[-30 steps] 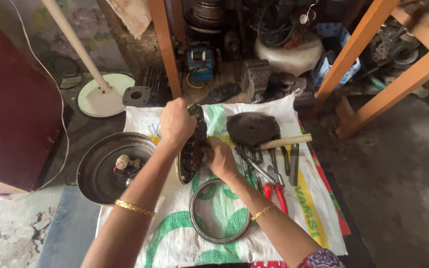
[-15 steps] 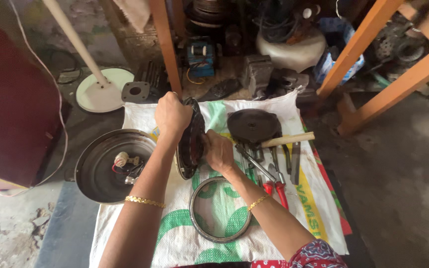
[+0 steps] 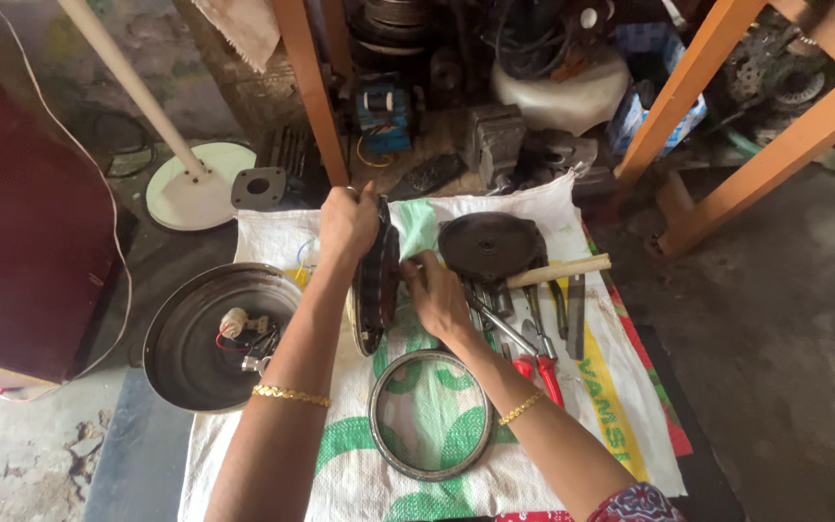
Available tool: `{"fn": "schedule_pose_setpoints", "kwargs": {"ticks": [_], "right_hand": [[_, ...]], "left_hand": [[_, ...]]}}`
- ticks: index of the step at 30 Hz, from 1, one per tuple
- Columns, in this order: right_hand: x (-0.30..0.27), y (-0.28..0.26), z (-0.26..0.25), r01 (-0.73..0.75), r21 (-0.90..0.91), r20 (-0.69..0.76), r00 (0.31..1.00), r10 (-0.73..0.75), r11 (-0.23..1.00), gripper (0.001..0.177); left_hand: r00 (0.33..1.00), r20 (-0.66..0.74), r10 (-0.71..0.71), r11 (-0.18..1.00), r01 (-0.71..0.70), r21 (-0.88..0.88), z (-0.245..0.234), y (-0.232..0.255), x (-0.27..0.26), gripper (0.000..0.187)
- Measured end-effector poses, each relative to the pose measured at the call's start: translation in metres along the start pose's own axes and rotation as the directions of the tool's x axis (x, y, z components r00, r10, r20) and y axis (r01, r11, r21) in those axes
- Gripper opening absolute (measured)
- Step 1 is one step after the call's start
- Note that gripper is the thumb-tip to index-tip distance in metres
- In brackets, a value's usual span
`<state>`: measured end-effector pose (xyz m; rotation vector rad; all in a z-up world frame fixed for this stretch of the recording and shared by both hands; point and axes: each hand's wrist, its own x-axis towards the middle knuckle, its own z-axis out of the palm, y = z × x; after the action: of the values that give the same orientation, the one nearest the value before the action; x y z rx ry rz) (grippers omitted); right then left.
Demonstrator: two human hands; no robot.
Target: The person repairs a ceiling fan motor by manually rotating the internal stator component, inspecting the windings using a screwdriver, and attempting to fit a metal ring over the central assembly.
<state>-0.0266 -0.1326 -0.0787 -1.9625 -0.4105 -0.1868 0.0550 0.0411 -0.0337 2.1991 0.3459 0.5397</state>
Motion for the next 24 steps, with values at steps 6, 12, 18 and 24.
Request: {"fn": "schedule_pose_setpoints", "kwargs": {"ticks": [6,12,18,24], "right_hand": [[-0.009,0.000,-0.006,0.016,0.018,-0.010,1.000,-0.016,1.000,0.028],[-0.009,-0.004,-0.003,-0.044,0.057,0.052,0.998,0.041,0.997,0.025],[-0.014,0.004,0.011,0.124,0.002,-0.004,0.992,-0.124,0.992,0.015],[-0.027,0.000,0.016,0.207,-0.081,-0.119,0.969,-0.215,0.975,0.013]], "left_hand": [[0.999,0.038,-0.006,1.000,0.005,0.006,-0.010,0.006,0.003,0.052],[0.996,0.085,0.028,0.999,-0.030,0.020,-0.039,0.009,-0.005,0.055],[0.973,0.226,0.043,0.998,-0.054,0.042,-0.046,0.025,-0.017,0.061],[0.910,0.394,0.128,0.989,-0.147,0.019,-0.054,0.043,-0.021,0.061]]}}
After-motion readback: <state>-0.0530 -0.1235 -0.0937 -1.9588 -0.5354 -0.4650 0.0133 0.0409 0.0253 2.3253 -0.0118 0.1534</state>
